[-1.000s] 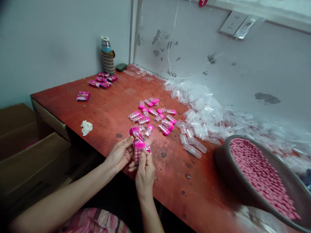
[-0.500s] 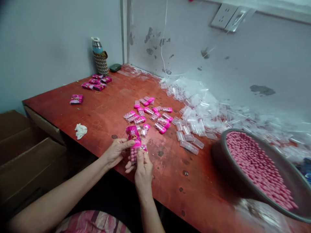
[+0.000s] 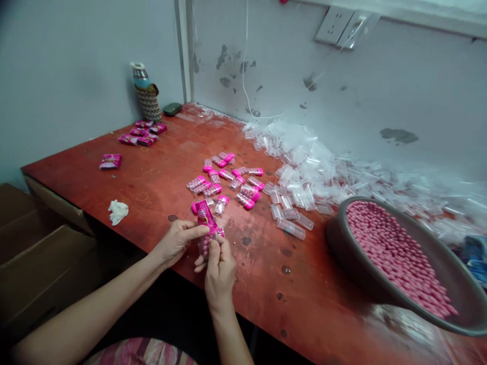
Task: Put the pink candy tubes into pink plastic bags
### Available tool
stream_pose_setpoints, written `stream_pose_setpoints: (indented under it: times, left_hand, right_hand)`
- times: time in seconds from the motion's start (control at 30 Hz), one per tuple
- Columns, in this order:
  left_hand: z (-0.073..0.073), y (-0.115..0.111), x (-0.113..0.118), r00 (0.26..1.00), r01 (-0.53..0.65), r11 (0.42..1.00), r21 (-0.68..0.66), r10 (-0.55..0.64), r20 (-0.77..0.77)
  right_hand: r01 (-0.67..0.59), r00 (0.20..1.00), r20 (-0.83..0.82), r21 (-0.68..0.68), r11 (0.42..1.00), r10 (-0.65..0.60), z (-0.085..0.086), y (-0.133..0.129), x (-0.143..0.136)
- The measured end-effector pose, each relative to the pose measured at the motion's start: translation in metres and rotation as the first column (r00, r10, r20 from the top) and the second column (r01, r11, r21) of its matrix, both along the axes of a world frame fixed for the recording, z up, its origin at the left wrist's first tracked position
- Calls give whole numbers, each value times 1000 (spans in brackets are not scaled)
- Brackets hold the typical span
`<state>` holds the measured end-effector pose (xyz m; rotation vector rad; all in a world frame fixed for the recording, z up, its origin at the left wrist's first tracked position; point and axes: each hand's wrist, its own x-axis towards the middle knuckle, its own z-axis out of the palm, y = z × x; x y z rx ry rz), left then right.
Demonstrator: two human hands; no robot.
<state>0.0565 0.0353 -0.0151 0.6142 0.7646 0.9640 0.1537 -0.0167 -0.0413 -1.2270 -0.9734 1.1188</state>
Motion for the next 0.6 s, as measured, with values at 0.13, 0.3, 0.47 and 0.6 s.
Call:
stream_pose_setpoints:
  times: [0.13, 0.3, 0.47, 0.6]
  left_hand:
    - [-5, -4, 1, 995, 90, 987, 134, -85, -48]
    - [-6, -8, 4, 999, 52, 995, 85, -52, 5]
    - [-12, -11, 7, 1000, 4, 997, 73, -5, 14]
    - [-14, -14, 7, 998, -37, 994, 107, 43, -51]
  right_hand:
    - [60, 997, -45, 26, 998, -59, -2, -1, -3]
    - [0, 972, -237, -15, 1000, -3, -5, 1, -4]
    - [131, 989, 61, 75, 989, -136, -6, -4, -3]
    - [53, 988, -149, 20, 998, -49, -7, -3, -6]
